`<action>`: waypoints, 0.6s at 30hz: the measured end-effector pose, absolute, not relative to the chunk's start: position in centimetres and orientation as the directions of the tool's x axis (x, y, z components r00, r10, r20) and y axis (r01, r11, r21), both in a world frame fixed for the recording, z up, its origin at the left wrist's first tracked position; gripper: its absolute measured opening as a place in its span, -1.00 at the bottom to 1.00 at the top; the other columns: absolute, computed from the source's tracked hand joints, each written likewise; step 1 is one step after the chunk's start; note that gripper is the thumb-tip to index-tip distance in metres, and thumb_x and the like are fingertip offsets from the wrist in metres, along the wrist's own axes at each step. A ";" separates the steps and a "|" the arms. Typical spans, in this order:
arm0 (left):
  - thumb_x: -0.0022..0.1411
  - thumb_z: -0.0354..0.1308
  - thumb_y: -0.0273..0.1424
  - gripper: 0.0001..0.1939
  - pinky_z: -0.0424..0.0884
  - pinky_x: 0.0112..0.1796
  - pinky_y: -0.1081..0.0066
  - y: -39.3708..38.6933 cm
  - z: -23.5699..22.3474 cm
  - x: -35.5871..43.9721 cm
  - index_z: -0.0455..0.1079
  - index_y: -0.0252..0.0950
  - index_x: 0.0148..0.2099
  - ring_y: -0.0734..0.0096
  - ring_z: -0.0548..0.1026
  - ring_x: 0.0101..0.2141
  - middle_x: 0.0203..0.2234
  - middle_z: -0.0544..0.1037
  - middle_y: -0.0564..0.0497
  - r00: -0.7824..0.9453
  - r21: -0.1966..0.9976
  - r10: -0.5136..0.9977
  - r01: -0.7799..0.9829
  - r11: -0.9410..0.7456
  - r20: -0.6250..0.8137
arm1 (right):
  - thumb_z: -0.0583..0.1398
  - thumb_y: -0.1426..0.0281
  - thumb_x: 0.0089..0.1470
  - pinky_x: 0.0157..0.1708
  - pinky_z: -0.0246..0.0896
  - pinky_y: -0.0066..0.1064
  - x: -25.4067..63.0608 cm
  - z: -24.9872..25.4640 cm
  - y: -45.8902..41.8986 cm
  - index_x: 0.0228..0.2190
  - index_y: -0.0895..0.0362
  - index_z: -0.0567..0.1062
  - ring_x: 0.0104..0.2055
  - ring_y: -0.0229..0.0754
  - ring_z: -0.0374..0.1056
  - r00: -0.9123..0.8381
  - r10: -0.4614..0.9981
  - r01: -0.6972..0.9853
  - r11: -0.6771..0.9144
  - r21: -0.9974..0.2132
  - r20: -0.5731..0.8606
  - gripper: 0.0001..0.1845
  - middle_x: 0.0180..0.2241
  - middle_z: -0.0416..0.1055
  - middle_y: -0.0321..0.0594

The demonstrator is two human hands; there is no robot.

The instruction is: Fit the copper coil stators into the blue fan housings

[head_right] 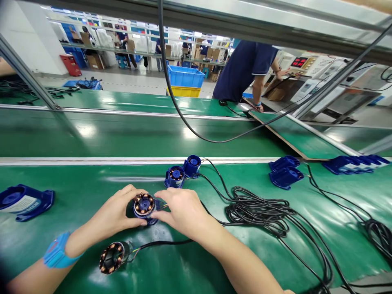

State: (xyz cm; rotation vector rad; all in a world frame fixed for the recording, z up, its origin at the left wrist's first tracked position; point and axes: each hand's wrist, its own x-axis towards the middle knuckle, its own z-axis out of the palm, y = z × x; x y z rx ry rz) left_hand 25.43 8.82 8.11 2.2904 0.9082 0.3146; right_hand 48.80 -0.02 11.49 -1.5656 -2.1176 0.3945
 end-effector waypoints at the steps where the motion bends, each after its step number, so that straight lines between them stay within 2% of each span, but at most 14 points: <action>1: 0.06 0.48 -0.12 -0.37 0.37 -0.02 0.18 8.8 8.1 25.4 0.37 -0.10 0.13 0.15 0.44 -0.04 -0.06 0.43 0.02 0.729 0.652 0.684 0.523 -0.549 -0.010 | 0.46 0.16 0.09 -0.23 0.41 -0.30 49.1 12.1 -0.3 0.05 0.09 0.55 -0.21 -0.07 0.51 -0.252 0.955 0.840 0.296 -0.456 0.157 -0.46 -0.17 0.58 -0.20; 3: 0.05 0.49 -0.11 -0.33 0.37 0.00 0.19 8.7 7.9 25.3 0.35 -0.10 0.15 0.15 0.44 -0.04 -0.05 0.43 0.01 0.728 0.656 0.686 0.517 -0.549 0.000 | 0.48 0.13 0.05 -0.09 0.44 -0.18 49.1 12.8 -0.6 0.20 0.15 0.43 -0.04 0.03 0.46 -0.276 0.950 0.866 0.311 -0.391 0.146 -0.22 -0.04 0.53 -0.10; 5: 0.04 0.49 -0.10 -0.31 0.39 -0.02 0.20 8.7 7.6 25.2 0.34 -0.12 0.15 0.15 0.45 -0.05 -0.05 0.43 0.00 0.731 0.660 0.682 0.509 -0.553 0.008 | 0.48 0.05 0.01 0.09 0.38 -0.05 48.5 12.2 -0.5 0.28 0.25 0.32 0.12 0.13 0.37 -0.294 0.937 0.878 0.343 -0.333 0.189 -0.03 0.10 0.43 0.03; 7: 0.07 0.50 -0.17 -0.29 0.38 0.01 0.21 8.7 7.4 25.0 0.31 -0.11 0.20 0.16 0.45 -0.01 -0.02 0.43 0.00 0.739 0.653 0.673 0.506 -0.564 0.009 | 0.47 -0.04 -0.02 0.14 0.34 0.02 47.3 10.4 0.1 0.26 0.31 0.33 0.12 0.18 0.37 -0.298 0.931 0.888 0.352 -0.295 0.212 0.03 0.12 0.41 0.09; 10: 0.05 0.51 -0.33 -0.11 0.33 0.08 0.20 8.8 7.4 24.2 0.16 -0.04 0.34 0.16 0.43 0.05 0.02 0.45 0.02 0.731 0.610 0.682 0.545 -0.575 -0.009 | 0.48 -0.10 -0.10 -0.08 0.44 -0.03 45.8 7.7 1.2 0.08 0.30 0.48 -0.12 0.15 0.47 -0.278 0.927 0.901 0.343 -0.266 0.253 -0.07 -0.12 0.54 0.01; 13: 0.05 0.53 -0.28 0.02 0.33 0.06 0.22 9.5 7.8 22.4 0.03 0.02 0.41 0.19 0.46 0.00 -0.03 0.50 0.06 0.695 0.557 0.718 0.590 -0.584 0.018 | 0.49 -0.03 -0.08 -0.27 0.40 -0.18 45.8 7.4 1.3 -0.05 0.26 0.51 -0.26 0.05 0.46 -0.252 0.848 0.875 0.406 -0.265 0.466 -0.25 -0.28 0.53 -0.09; 16: 0.20 0.39 -0.10 -0.16 0.32 0.01 0.21 10.7 8.6 19.5 0.08 -0.01 0.40 0.15 0.48 -0.02 -0.03 0.51 0.03 0.612 0.414 0.777 0.675 -0.610 0.148 | 0.40 -0.01 0.05 -0.27 0.34 -0.25 46.7 8.3 0.9 -0.01 0.25 0.48 -0.28 -0.06 0.43 -0.186 0.744 0.839 0.460 -0.290 0.642 -0.31 -0.25 0.52 -0.11; 18: 0.28 0.27 -0.01 -0.29 0.33 -0.02 0.17 11.6 9.4 17.2 0.18 -0.08 0.36 0.08 0.49 -0.02 -0.01 0.51 -0.04 0.533 0.259 0.807 0.767 -0.587 0.253 | 0.43 -0.01 -0.01 -0.28 0.33 -0.27 46.9 8.4 0.6 -0.05 0.25 0.50 -0.30 -0.07 0.43 -0.191 0.759 0.858 0.437 -0.270 0.623 -0.31 -0.28 0.52 -0.13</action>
